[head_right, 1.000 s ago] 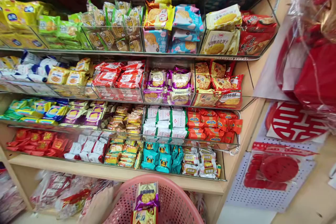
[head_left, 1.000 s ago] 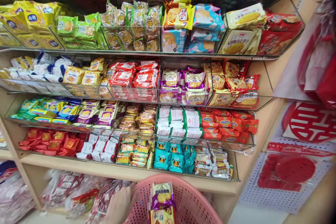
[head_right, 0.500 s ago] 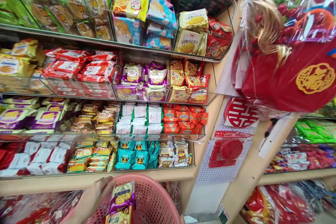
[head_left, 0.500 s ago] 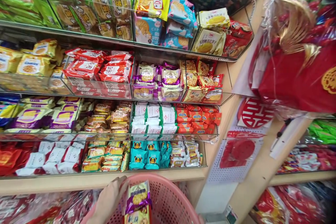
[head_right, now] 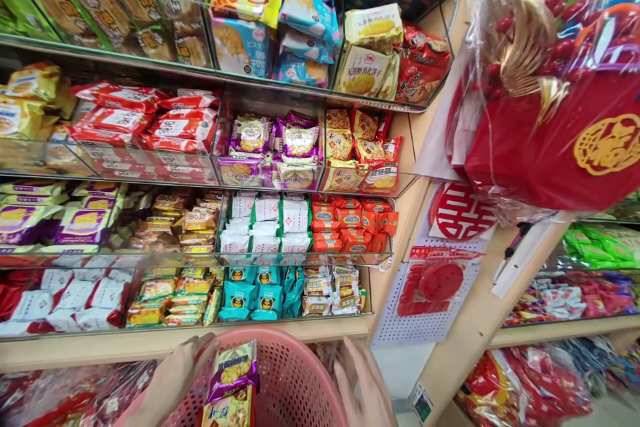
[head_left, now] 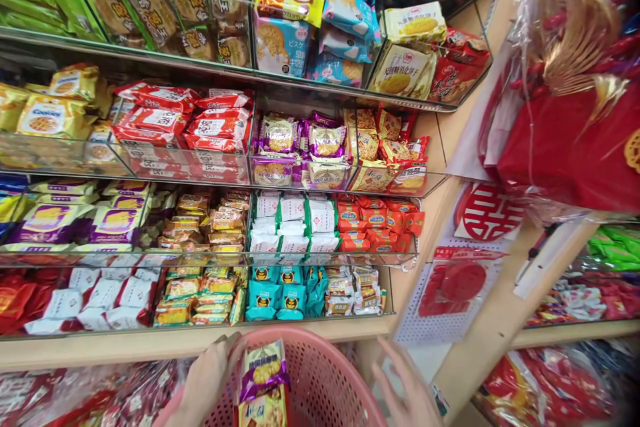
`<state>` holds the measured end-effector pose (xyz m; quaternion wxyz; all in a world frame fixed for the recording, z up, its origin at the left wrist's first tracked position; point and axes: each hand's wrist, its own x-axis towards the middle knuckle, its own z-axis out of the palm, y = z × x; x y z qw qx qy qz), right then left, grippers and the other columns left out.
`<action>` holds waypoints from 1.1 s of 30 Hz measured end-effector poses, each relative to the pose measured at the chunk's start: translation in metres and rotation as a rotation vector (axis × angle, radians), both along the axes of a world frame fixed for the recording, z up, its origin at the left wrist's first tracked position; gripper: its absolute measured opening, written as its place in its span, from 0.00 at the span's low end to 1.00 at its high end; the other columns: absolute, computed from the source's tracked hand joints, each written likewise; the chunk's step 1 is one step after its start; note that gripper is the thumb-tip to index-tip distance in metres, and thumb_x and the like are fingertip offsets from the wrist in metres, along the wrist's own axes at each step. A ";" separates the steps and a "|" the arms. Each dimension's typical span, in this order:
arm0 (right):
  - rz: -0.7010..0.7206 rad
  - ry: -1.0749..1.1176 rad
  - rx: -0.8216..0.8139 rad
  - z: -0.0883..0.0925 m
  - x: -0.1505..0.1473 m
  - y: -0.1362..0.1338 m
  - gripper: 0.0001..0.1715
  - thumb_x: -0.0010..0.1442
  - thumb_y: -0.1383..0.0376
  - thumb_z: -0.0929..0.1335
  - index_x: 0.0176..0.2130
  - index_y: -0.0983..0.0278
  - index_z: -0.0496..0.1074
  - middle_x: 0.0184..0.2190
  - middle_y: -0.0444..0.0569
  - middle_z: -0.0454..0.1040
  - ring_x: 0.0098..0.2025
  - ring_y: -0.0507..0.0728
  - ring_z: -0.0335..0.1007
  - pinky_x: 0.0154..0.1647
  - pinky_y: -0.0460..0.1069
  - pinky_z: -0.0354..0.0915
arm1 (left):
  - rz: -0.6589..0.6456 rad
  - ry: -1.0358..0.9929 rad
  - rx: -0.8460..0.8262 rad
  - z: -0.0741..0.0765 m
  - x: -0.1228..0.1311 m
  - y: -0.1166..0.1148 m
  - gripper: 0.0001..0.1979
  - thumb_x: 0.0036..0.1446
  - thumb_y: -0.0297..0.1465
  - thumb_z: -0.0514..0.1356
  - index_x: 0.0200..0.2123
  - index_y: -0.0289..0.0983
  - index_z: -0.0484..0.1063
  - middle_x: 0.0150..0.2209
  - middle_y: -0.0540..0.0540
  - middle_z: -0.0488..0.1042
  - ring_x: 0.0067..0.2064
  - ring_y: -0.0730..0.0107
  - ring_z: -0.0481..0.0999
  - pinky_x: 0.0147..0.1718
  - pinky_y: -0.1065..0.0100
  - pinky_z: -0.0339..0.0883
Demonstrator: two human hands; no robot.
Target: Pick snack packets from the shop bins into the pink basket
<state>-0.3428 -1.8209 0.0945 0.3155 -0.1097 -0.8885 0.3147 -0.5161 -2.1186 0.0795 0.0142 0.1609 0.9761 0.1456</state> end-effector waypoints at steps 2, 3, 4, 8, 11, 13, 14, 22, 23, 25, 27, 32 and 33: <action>0.038 0.075 0.142 0.047 -0.023 0.006 0.22 0.63 0.57 0.60 0.55 0.58 0.65 0.54 0.50 0.69 0.56 0.60 0.65 0.55 0.56 0.65 | 0.006 -0.005 -0.015 0.000 0.000 0.000 0.21 0.64 0.40 0.40 0.47 0.41 0.68 0.40 0.43 0.78 0.44 0.58 0.78 0.34 0.68 0.66; 0.071 0.126 0.217 0.072 -0.035 0.006 0.22 0.63 0.58 0.60 0.56 0.58 0.64 0.54 0.50 0.69 0.57 0.59 0.64 0.56 0.57 0.64 | 0.011 -0.005 -0.025 0.000 0.000 0.001 0.21 0.64 0.39 0.40 0.48 0.41 0.68 0.41 0.43 0.77 0.44 0.58 0.78 0.34 0.68 0.66; 0.128 0.174 0.297 0.097 -0.048 0.005 0.22 0.64 0.60 0.59 0.57 0.58 0.62 0.54 0.50 0.68 0.57 0.58 0.63 0.57 0.56 0.63 | 0.015 -0.004 -0.035 0.000 0.000 0.001 0.21 0.64 0.39 0.40 0.49 0.41 0.68 0.42 0.43 0.77 0.44 0.58 0.78 0.34 0.68 0.66; 0.275 0.310 0.571 0.173 -0.096 -0.002 0.23 0.64 0.64 0.58 0.58 0.59 0.59 0.53 0.53 0.68 0.57 0.60 0.61 0.58 0.58 0.61 | 0.031 0.019 -0.070 -0.002 0.002 0.001 0.21 0.64 0.38 0.40 0.50 0.41 0.67 0.43 0.42 0.76 0.42 0.59 0.78 0.33 0.69 0.66; 0.306 0.262 0.653 0.196 -0.125 0.000 0.26 0.63 0.66 0.59 0.60 0.60 0.56 0.54 0.55 0.65 0.57 0.62 0.60 0.56 0.60 0.61 | 0.033 0.036 -0.078 -0.003 0.003 0.001 0.21 0.65 0.38 0.39 0.49 0.42 0.68 0.42 0.42 0.76 0.41 0.59 0.79 0.32 0.69 0.66; 0.329 0.216 0.688 0.202 -0.139 0.004 0.26 0.62 0.67 0.60 0.59 0.61 0.56 0.54 0.56 0.65 0.56 0.63 0.60 0.54 0.61 0.62 | 0.032 0.041 -0.071 -0.003 0.004 0.001 0.21 0.65 0.38 0.39 0.50 0.41 0.68 0.42 0.42 0.76 0.40 0.58 0.79 0.31 0.68 0.67; 0.347 0.197 0.709 0.204 -0.144 0.006 0.26 0.61 0.66 0.61 0.58 0.61 0.56 0.53 0.56 0.65 0.55 0.63 0.60 0.53 0.60 0.63 | 0.032 0.037 -0.068 -0.003 0.004 0.001 0.21 0.64 0.38 0.40 0.50 0.41 0.67 0.42 0.41 0.76 0.40 0.58 0.79 0.32 0.67 0.67; 0.361 0.134 0.784 0.212 -0.161 0.005 0.21 0.58 0.66 0.66 0.50 0.62 0.59 0.48 0.55 0.66 0.49 0.63 0.62 0.47 0.58 0.64 | 0.041 0.022 -0.071 0.000 0.003 0.003 0.21 0.65 0.39 0.41 0.53 0.42 0.66 0.43 0.42 0.77 0.43 0.57 0.78 0.35 0.67 0.67; 0.354 0.131 0.781 0.212 -0.162 0.004 0.21 0.58 0.66 0.66 0.50 0.62 0.59 0.48 0.55 0.66 0.49 0.63 0.62 0.46 0.58 0.64 | 0.042 0.027 -0.073 0.000 0.004 0.003 0.21 0.65 0.39 0.40 0.52 0.42 0.66 0.42 0.42 0.77 0.43 0.57 0.79 0.34 0.67 0.67; 0.354 0.120 0.801 0.214 -0.164 0.003 0.21 0.58 0.66 0.66 0.51 0.62 0.58 0.48 0.54 0.66 0.49 0.63 0.62 0.46 0.58 0.64 | 0.042 0.031 -0.075 0.001 0.005 0.003 0.21 0.65 0.40 0.40 0.50 0.42 0.67 0.40 0.42 0.77 0.42 0.58 0.79 0.34 0.67 0.67; 0.355 0.108 0.836 0.215 -0.164 0.003 0.21 0.58 0.66 0.66 0.50 0.63 0.59 0.48 0.54 0.66 0.49 0.63 0.62 0.46 0.57 0.64 | 0.046 0.027 -0.079 0.002 0.007 0.003 0.21 0.65 0.40 0.40 0.50 0.42 0.67 0.40 0.43 0.77 0.42 0.59 0.79 0.34 0.68 0.67; 0.350 0.107 0.888 0.217 -0.166 0.002 0.22 0.57 0.66 0.68 0.49 0.63 0.59 0.47 0.53 0.67 0.47 0.62 0.63 0.44 0.56 0.65 | 0.045 0.023 -0.061 0.003 0.009 0.003 0.21 0.65 0.39 0.41 0.51 0.41 0.66 0.43 0.41 0.76 0.42 0.59 0.79 0.34 0.67 0.67; 0.353 0.105 0.898 0.217 -0.166 0.001 0.22 0.56 0.66 0.68 0.49 0.62 0.59 0.47 0.53 0.67 0.47 0.62 0.63 0.44 0.56 0.65 | 0.045 0.023 -0.059 0.003 0.009 0.003 0.21 0.65 0.39 0.40 0.51 0.41 0.66 0.43 0.41 0.76 0.42 0.59 0.79 0.34 0.67 0.67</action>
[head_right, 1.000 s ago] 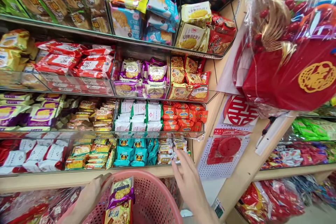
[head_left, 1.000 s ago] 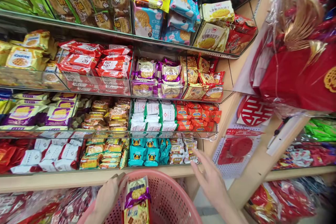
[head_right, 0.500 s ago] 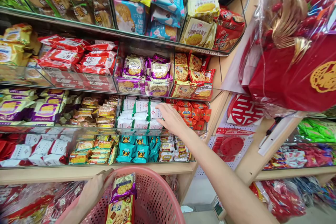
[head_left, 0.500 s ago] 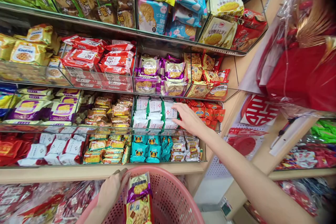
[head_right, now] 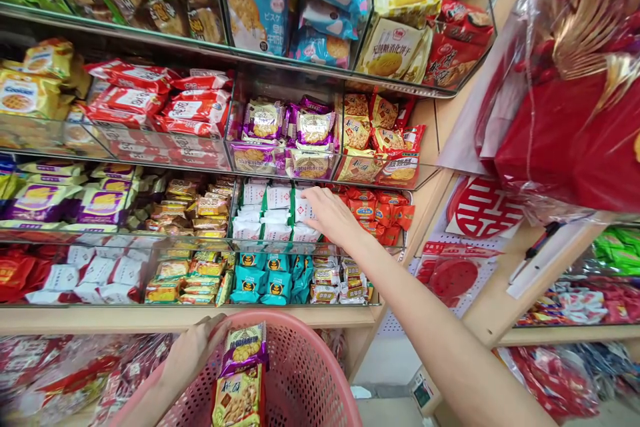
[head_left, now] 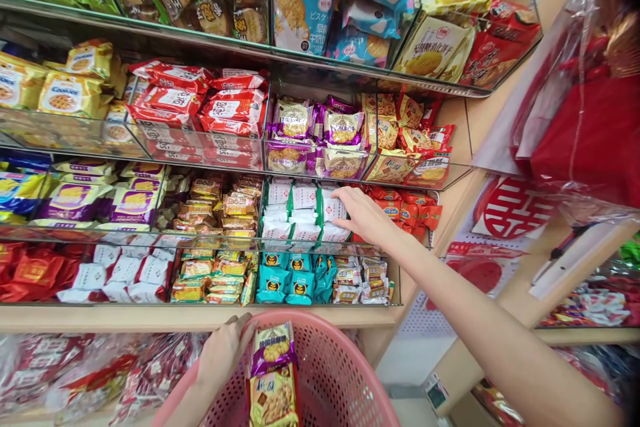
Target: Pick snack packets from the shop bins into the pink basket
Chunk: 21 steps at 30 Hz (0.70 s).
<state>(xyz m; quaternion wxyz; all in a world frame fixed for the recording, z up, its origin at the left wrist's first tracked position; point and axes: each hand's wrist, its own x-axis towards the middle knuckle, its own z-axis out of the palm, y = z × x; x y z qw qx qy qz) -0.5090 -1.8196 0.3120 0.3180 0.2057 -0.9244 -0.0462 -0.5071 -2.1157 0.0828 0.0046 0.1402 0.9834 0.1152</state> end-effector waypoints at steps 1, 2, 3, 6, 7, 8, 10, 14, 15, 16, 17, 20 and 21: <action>0.000 -0.002 0.013 0.000 0.000 -0.001 0.23 0.56 0.66 0.68 0.50 0.62 0.59 0.47 0.53 0.67 0.47 0.62 0.62 0.44 0.56 0.65 | 0.002 0.000 0.000 0.000 0.000 0.000 0.21 0.65 0.39 0.40 0.51 0.41 0.67 0.43 0.42 0.76 0.41 0.58 0.79 0.33 0.67 0.67; -0.001 -0.003 0.027 0.000 -0.001 -0.002 0.23 0.56 0.66 0.68 0.50 0.62 0.59 0.48 0.53 0.67 0.47 0.62 0.62 0.44 0.56 0.65 | 0.006 -0.001 -0.001 0.001 0.000 0.000 0.21 0.65 0.39 0.40 0.51 0.42 0.67 0.42 0.42 0.76 0.41 0.58 0.79 0.32 0.67 0.67; -0.005 -0.003 0.040 0.000 -0.001 -0.003 0.23 0.56 0.66 0.68 0.50 0.63 0.59 0.48 0.53 0.67 0.48 0.62 0.62 0.44 0.56 0.65 | 0.008 -0.001 -0.002 0.001 0.001 0.000 0.21 0.65 0.39 0.40 0.50 0.42 0.67 0.42 0.42 0.76 0.41 0.59 0.79 0.32 0.68 0.67; -0.019 0.004 0.077 -0.001 -0.002 -0.005 0.22 0.56 0.67 0.67 0.50 0.63 0.59 0.48 0.53 0.67 0.47 0.63 0.62 0.43 0.56 0.65 | 0.010 0.003 0.004 0.000 0.001 0.000 0.21 0.65 0.40 0.40 0.50 0.42 0.67 0.42 0.43 0.76 0.40 0.61 0.79 0.32 0.69 0.66; -0.024 0.006 0.087 -0.002 -0.003 -0.006 0.21 0.57 0.67 0.67 0.49 0.63 0.60 0.47 0.53 0.67 0.47 0.63 0.63 0.43 0.56 0.65 | 0.010 0.004 0.007 0.000 0.001 0.000 0.21 0.65 0.40 0.40 0.50 0.42 0.68 0.42 0.43 0.76 0.40 0.61 0.79 0.32 0.69 0.66; -0.028 0.009 0.095 -0.002 -0.003 -0.006 0.19 0.57 0.67 0.67 0.48 0.63 0.60 0.47 0.53 0.68 0.46 0.63 0.63 0.43 0.56 0.64 | 0.010 0.007 0.011 -0.001 0.000 0.000 0.21 0.65 0.40 0.40 0.49 0.42 0.68 0.42 0.43 0.76 0.40 0.61 0.79 0.32 0.69 0.66; -0.026 0.012 0.114 -0.002 -0.005 -0.005 0.18 0.57 0.67 0.66 0.48 0.63 0.61 0.46 0.53 0.68 0.46 0.63 0.63 0.43 0.56 0.64 | 0.011 0.011 0.016 -0.002 0.000 0.000 0.21 0.65 0.40 0.40 0.49 0.42 0.68 0.42 0.42 0.76 0.39 0.61 0.79 0.32 0.69 0.66; -0.003 0.014 0.129 -0.003 -0.007 0.000 0.18 0.57 0.67 0.65 0.48 0.63 0.60 0.46 0.53 0.68 0.46 0.63 0.64 0.45 0.57 0.63 | 0.016 0.019 0.012 -0.005 -0.001 0.000 0.21 0.64 0.40 0.41 0.50 0.42 0.67 0.42 0.42 0.76 0.40 0.61 0.79 0.31 0.69 0.66; 0.002 0.017 0.122 -0.004 -0.008 0.001 0.18 0.58 0.66 0.65 0.48 0.63 0.60 0.46 0.53 0.68 0.46 0.63 0.64 0.45 0.57 0.62 | 0.018 0.025 0.009 -0.005 -0.001 0.000 0.21 0.64 0.40 0.41 0.50 0.42 0.67 0.42 0.42 0.76 0.39 0.61 0.79 0.31 0.69 0.65; 0.007 0.020 0.112 -0.004 -0.008 0.002 0.18 0.58 0.66 0.65 0.49 0.63 0.60 0.46 0.53 0.69 0.46 0.63 0.64 0.45 0.57 0.62 | 0.019 0.032 0.010 -0.006 -0.001 0.000 0.21 0.65 0.40 0.41 0.51 0.42 0.67 0.42 0.42 0.76 0.39 0.61 0.79 0.30 0.69 0.65; 0.012 0.024 0.101 -0.005 -0.008 0.002 0.18 0.58 0.66 0.64 0.49 0.63 0.60 0.45 0.53 0.69 0.45 0.63 0.64 0.45 0.57 0.62 | 0.018 0.039 0.014 -0.007 -0.001 0.000 0.21 0.65 0.40 0.41 0.51 0.42 0.67 0.42 0.42 0.76 0.39 0.61 0.79 0.30 0.69 0.65; 0.030 0.039 0.081 -0.007 -0.008 0.004 0.19 0.58 0.65 0.64 0.49 0.63 0.60 0.46 0.53 0.69 0.46 0.62 0.65 0.47 0.57 0.60 | 0.012 0.052 0.032 -0.009 -0.001 -0.001 0.22 0.65 0.41 0.40 0.50 0.42 0.67 0.41 0.42 0.76 0.38 0.61 0.79 0.30 0.69 0.64; 0.035 0.044 0.080 -0.008 -0.008 0.004 0.19 0.58 0.65 0.64 0.50 0.63 0.60 0.47 0.53 0.69 0.47 0.62 0.64 0.48 0.58 0.59 | 0.012 0.054 0.034 -0.009 -0.001 -0.001 0.22 0.65 0.41 0.40 0.50 0.42 0.67 0.42 0.42 0.76 0.38 0.62 0.79 0.30 0.69 0.64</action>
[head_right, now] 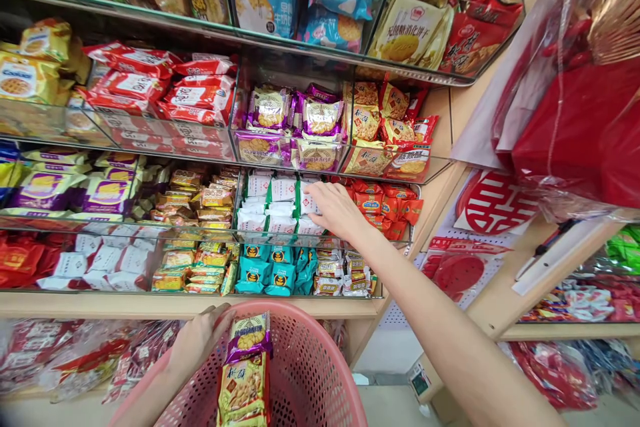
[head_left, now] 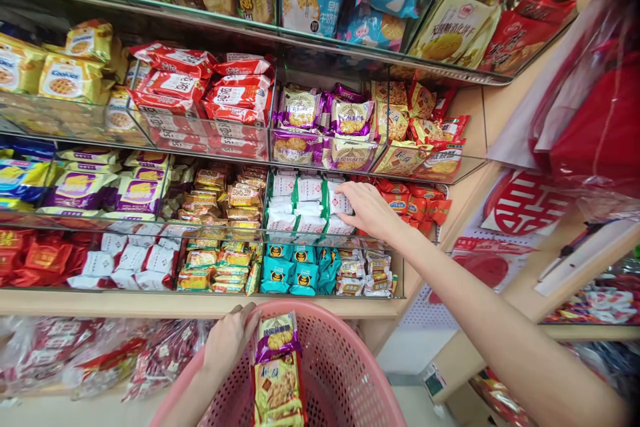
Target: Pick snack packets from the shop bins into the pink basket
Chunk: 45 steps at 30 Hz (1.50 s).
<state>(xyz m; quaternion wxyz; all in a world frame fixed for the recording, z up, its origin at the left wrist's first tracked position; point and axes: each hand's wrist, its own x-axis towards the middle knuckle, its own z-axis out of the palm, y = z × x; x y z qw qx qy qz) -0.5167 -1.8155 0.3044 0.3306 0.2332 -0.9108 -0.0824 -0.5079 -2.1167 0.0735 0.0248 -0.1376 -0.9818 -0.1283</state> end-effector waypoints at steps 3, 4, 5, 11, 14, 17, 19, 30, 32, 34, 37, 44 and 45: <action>0.004 0.006 0.016 0.000 0.000 0.001 0.21 0.58 0.65 0.65 0.51 0.63 0.60 0.48 0.53 0.69 0.49 0.63 0.64 0.50 0.58 0.58 | 0.006 -0.006 -0.004 -0.002 -0.001 0.000 0.21 0.64 0.41 0.40 0.50 0.42 0.67 0.42 0.43 0.76 0.38 0.63 0.79 0.30 0.70 0.64; 0.002 0.004 0.023 0.001 -0.001 0.001 0.21 0.58 0.65 0.64 0.51 0.63 0.60 0.48 0.53 0.69 0.48 0.63 0.64 0.50 0.58 0.58 | 0.007 -0.010 -0.004 -0.003 -0.002 -0.001 0.21 0.64 0.41 0.40 0.50 0.42 0.67 0.41 0.43 0.76 0.38 0.63 0.79 0.30 0.71 0.63; 0.000 0.001 0.027 0.001 -0.001 0.001 0.21 0.58 0.65 0.64 0.51 0.63 0.60 0.47 0.53 0.70 0.48 0.63 0.64 0.49 0.58 0.58 | 0.006 -0.012 0.000 -0.003 -0.002 -0.001 0.22 0.64 0.41 0.40 0.50 0.42 0.67 0.41 0.43 0.76 0.38 0.63 0.79 0.30 0.71 0.63; 0.004 0.003 -0.013 0.000 -0.003 0.001 0.21 0.57 0.65 0.65 0.51 0.64 0.60 0.47 0.54 0.71 0.47 0.63 0.65 0.50 0.58 0.57 | -0.001 0.001 0.010 -0.003 -0.003 0.000 0.22 0.64 0.41 0.40 0.51 0.41 0.67 0.41 0.41 0.76 0.37 0.62 0.79 0.31 0.69 0.65; 0.038 0.044 -0.024 -0.003 -0.002 0.003 0.21 0.58 0.64 0.65 0.51 0.64 0.60 0.47 0.54 0.71 0.49 0.63 0.66 0.51 0.58 0.57 | 0.002 -0.001 -0.002 -0.001 0.000 0.000 0.22 0.64 0.41 0.40 0.51 0.41 0.67 0.41 0.41 0.76 0.38 0.61 0.79 0.30 0.69 0.65; 0.085 0.108 -0.040 -0.006 -0.001 0.005 0.21 0.58 0.64 0.65 0.51 0.63 0.60 0.48 0.54 0.70 0.51 0.63 0.65 0.53 0.59 0.56 | 0.006 0.001 -0.007 0.000 0.001 0.000 0.22 0.64 0.41 0.40 0.50 0.41 0.67 0.41 0.42 0.76 0.38 0.61 0.79 0.30 0.70 0.64; 0.116 0.145 -0.055 -0.007 0.000 0.006 0.21 0.58 0.65 0.65 0.51 0.63 0.59 0.50 0.55 0.70 0.52 0.62 0.64 0.55 0.60 0.56 | 0.004 0.008 -0.011 -0.001 0.001 0.000 0.22 0.64 0.41 0.40 0.50 0.41 0.67 0.40 0.42 0.76 0.37 0.62 0.79 0.29 0.70 0.64; 0.370 0.334 -0.415 -0.032 0.072 -0.024 0.32 0.51 0.67 0.71 0.53 0.55 0.58 0.51 0.50 0.69 0.53 0.61 0.67 0.57 0.66 0.58 | -0.001 0.047 -0.046 -0.001 0.001 0.000 0.22 0.64 0.43 0.39 0.49 0.43 0.68 0.38 0.44 0.76 0.34 0.65 0.79 0.27 0.72 0.63; 0.408 0.287 -0.641 -0.055 0.096 -0.039 0.35 0.47 0.68 0.73 0.52 0.55 0.60 0.50 0.49 0.69 0.53 0.60 0.66 0.57 0.63 0.61 | -0.001 0.063 -0.054 -0.001 0.001 0.000 0.23 0.64 0.43 0.39 0.49 0.43 0.68 0.38 0.43 0.76 0.34 0.64 0.78 0.26 0.71 0.62; 0.387 0.187 -0.930 -0.083 0.118 -0.057 0.35 0.47 0.68 0.73 0.52 0.55 0.61 0.50 0.48 0.69 0.53 0.58 0.66 0.55 0.60 0.64 | -0.002 0.077 -0.065 -0.002 0.001 0.000 0.23 0.64 0.43 0.39 0.50 0.43 0.67 0.39 0.43 0.76 0.33 0.64 0.78 0.26 0.71 0.62; 0.272 -0.144 -1.458 -0.127 0.143 -0.082 0.28 0.50 0.65 0.72 0.49 0.56 0.62 0.47 0.48 0.71 0.49 0.56 0.69 0.50 0.55 0.68 | -0.011 0.083 -0.065 -0.004 0.001 0.000 0.24 0.64 0.44 0.39 0.49 0.42 0.68 0.38 0.43 0.76 0.33 0.64 0.78 0.25 0.71 0.61; -0.159 -0.921 -2.114 -0.199 0.171 -0.100 0.24 0.49 0.54 0.72 0.42 0.60 0.64 0.39 0.45 0.75 0.40 0.53 0.72 0.42 0.50 0.67 | -0.016 0.106 -0.072 -0.005 0.001 0.001 0.24 0.63 0.45 0.40 0.49 0.42 0.68 0.37 0.43 0.76 0.30 0.65 0.77 0.23 0.70 0.56; -0.245 -0.962 -2.109 -0.207 0.172 -0.098 0.23 0.49 0.54 0.72 0.41 0.60 0.64 0.38 0.44 0.75 0.39 0.52 0.72 0.41 0.49 0.67 | -0.017 0.107 -0.071 -0.004 0.001 0.000 0.24 0.63 0.45 0.40 0.49 0.42 0.68 0.37 0.43 0.76 0.30 0.64 0.77 0.23 0.70 0.56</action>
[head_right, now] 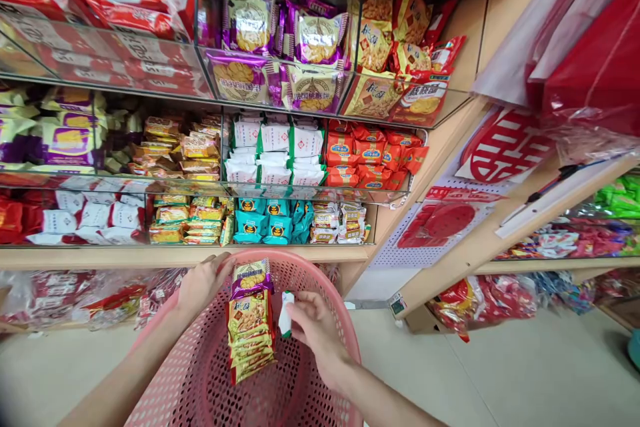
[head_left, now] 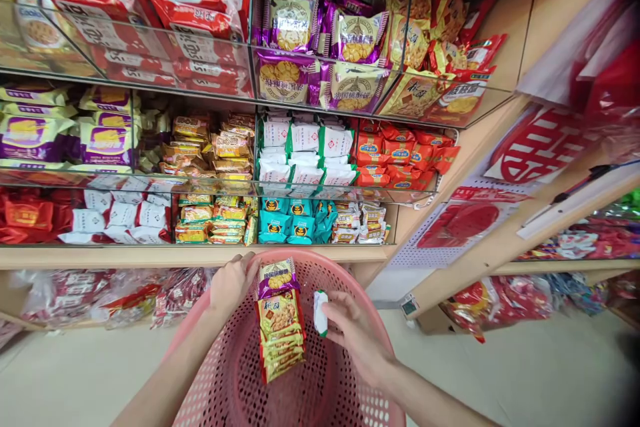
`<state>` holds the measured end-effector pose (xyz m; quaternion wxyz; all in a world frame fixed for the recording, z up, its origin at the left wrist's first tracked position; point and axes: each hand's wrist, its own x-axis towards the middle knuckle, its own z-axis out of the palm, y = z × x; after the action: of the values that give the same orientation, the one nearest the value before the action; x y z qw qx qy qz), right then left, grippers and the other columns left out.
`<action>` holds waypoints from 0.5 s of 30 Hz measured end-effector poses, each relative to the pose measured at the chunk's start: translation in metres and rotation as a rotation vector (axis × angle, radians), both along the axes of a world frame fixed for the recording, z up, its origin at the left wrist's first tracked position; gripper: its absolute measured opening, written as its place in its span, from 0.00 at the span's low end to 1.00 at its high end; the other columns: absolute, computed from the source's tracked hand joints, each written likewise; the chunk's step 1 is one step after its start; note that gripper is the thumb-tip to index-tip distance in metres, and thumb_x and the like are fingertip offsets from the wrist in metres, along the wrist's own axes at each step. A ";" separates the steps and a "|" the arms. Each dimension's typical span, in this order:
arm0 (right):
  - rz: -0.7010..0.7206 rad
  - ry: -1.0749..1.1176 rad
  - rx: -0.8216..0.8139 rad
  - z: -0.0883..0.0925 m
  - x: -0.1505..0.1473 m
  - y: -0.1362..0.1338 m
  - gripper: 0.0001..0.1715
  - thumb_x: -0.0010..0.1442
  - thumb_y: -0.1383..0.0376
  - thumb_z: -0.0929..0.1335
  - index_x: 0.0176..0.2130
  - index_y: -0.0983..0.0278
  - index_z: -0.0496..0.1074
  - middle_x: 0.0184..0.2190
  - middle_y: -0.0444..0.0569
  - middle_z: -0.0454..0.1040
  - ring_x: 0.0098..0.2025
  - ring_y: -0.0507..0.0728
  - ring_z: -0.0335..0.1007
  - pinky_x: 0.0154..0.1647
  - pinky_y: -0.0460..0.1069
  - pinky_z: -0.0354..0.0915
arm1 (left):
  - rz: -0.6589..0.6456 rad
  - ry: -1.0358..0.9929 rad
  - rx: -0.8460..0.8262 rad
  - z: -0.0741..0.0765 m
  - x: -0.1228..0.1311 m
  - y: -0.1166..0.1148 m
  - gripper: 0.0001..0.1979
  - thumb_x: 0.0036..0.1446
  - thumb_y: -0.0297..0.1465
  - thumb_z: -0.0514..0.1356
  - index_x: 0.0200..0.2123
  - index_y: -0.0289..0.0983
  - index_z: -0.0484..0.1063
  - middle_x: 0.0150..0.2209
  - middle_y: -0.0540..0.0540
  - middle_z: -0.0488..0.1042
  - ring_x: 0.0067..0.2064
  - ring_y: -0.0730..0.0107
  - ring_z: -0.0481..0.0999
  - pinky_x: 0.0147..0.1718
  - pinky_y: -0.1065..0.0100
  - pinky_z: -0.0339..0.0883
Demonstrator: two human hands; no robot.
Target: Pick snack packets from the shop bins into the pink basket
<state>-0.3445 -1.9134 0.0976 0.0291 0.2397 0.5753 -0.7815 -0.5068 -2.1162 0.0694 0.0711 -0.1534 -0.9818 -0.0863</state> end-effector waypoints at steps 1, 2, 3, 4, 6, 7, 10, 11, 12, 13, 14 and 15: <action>-0.006 -0.072 0.032 -0.007 0.001 0.002 0.21 0.49 0.54 0.71 0.39 0.60 0.64 0.36 0.43 0.75 0.38 0.52 0.72 0.39 0.48 0.66 | 0.000 0.001 0.001 0.001 0.000 0.000 0.24 0.63 0.45 0.40 0.49 0.42 0.68 0.38 0.42 0.76 0.31 0.63 0.77 0.23 0.69 0.57; -0.014 -0.141 0.075 -0.014 0.000 0.003 0.19 0.49 0.54 0.70 0.38 0.60 0.64 0.34 0.42 0.75 0.36 0.51 0.73 0.37 0.47 0.65 | 0.000 0.002 0.001 0.002 0.001 0.000 0.24 0.63 0.45 0.40 0.50 0.43 0.68 0.39 0.43 0.76 0.31 0.63 0.77 0.23 0.69 0.57; -0.018 -0.203 0.122 -0.020 -0.001 0.004 0.18 0.50 0.55 0.70 0.37 0.60 0.64 0.33 0.42 0.75 0.36 0.51 0.73 0.36 0.47 0.65 | 0.000 0.001 0.000 0.002 0.001 0.000 0.24 0.63 0.45 0.40 0.50 0.43 0.68 0.40 0.43 0.77 0.31 0.62 0.77 0.24 0.69 0.57; -0.016 -0.252 0.170 -0.026 -0.003 0.004 0.16 0.50 0.57 0.69 0.37 0.60 0.63 0.33 0.41 0.75 0.35 0.51 0.73 0.34 0.46 0.64 | 0.000 0.000 -0.002 0.003 0.001 -0.001 0.24 0.63 0.45 0.39 0.51 0.43 0.68 0.40 0.43 0.77 0.32 0.62 0.77 0.24 0.69 0.58; 0.006 -0.299 0.260 -0.038 -0.010 0.002 0.13 0.50 0.61 0.68 0.36 0.61 0.62 0.31 0.42 0.75 0.34 0.52 0.73 0.31 0.46 0.63 | -0.003 -0.008 -0.007 0.004 0.001 -0.001 0.25 0.63 0.45 0.40 0.51 0.43 0.68 0.41 0.42 0.77 0.32 0.62 0.77 0.25 0.69 0.59; 0.023 -0.300 0.307 -0.043 -0.013 0.001 0.12 0.50 0.63 0.67 0.36 0.61 0.62 0.31 0.43 0.75 0.33 0.52 0.73 0.31 0.45 0.63 | -0.002 -0.010 -0.009 0.004 0.001 0.000 0.25 0.63 0.45 0.40 0.52 0.42 0.68 0.42 0.41 0.77 0.33 0.62 0.77 0.26 0.69 0.59; 0.099 -0.285 0.569 -0.058 -0.023 -0.002 0.12 0.48 0.66 0.67 0.35 0.62 0.61 0.29 0.46 0.75 0.32 0.54 0.73 0.30 0.45 0.62 | 0.004 -0.016 -0.011 0.005 0.001 0.000 0.25 0.63 0.45 0.40 0.53 0.41 0.67 0.42 0.40 0.76 0.34 0.61 0.77 0.26 0.69 0.61; 0.142 -0.288 0.692 -0.062 -0.026 -0.003 0.14 0.47 0.66 0.67 0.35 0.62 0.61 0.30 0.47 0.75 0.33 0.55 0.73 0.30 0.46 0.62 | 0.008 -0.020 -0.011 0.005 0.001 0.001 0.25 0.63 0.45 0.40 0.53 0.41 0.67 0.42 0.40 0.76 0.34 0.61 0.77 0.27 0.68 0.61; 0.192 -0.295 0.818 -0.065 -0.028 -0.003 0.15 0.46 0.66 0.67 0.36 0.62 0.61 0.32 0.48 0.76 0.35 0.56 0.73 0.30 0.46 0.61 | 0.012 -0.024 -0.011 0.005 0.001 0.001 0.25 0.63 0.45 0.41 0.53 0.41 0.67 0.42 0.40 0.76 0.34 0.60 0.77 0.27 0.68 0.61; 0.246 -0.305 0.933 -0.067 -0.030 -0.003 0.17 0.46 0.65 0.68 0.38 0.62 0.62 0.33 0.49 0.76 0.36 0.57 0.73 0.30 0.46 0.60 | 0.013 -0.027 -0.013 0.005 0.001 0.001 0.25 0.63 0.45 0.41 0.53 0.41 0.67 0.42 0.40 0.76 0.33 0.60 0.77 0.27 0.68 0.62; 0.300 -0.320 1.027 -0.067 -0.031 -0.003 0.18 0.46 0.63 0.68 0.39 0.63 0.62 0.34 0.50 0.77 0.37 0.58 0.74 0.30 0.47 0.60 | 0.014 -0.028 -0.015 0.005 0.001 0.001 0.25 0.63 0.45 0.41 0.53 0.41 0.67 0.42 0.40 0.76 0.33 0.60 0.77 0.27 0.67 0.62; 0.348 -0.335 1.100 -0.066 -0.033 -0.004 0.19 0.47 0.62 0.68 0.40 0.63 0.62 0.35 0.51 0.77 0.38 0.60 0.74 0.30 0.48 0.59 | 0.013 -0.027 -0.017 0.005 0.001 0.001 0.25 0.63 0.45 0.41 0.53 0.41 0.67 0.42 0.40 0.76 0.33 0.59 0.78 0.27 0.67 0.62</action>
<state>-0.3774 -1.9171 0.0313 0.1188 0.2418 0.9136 -0.3045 -0.5059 -2.1149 0.0742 0.0571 -0.1466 -0.9843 -0.0795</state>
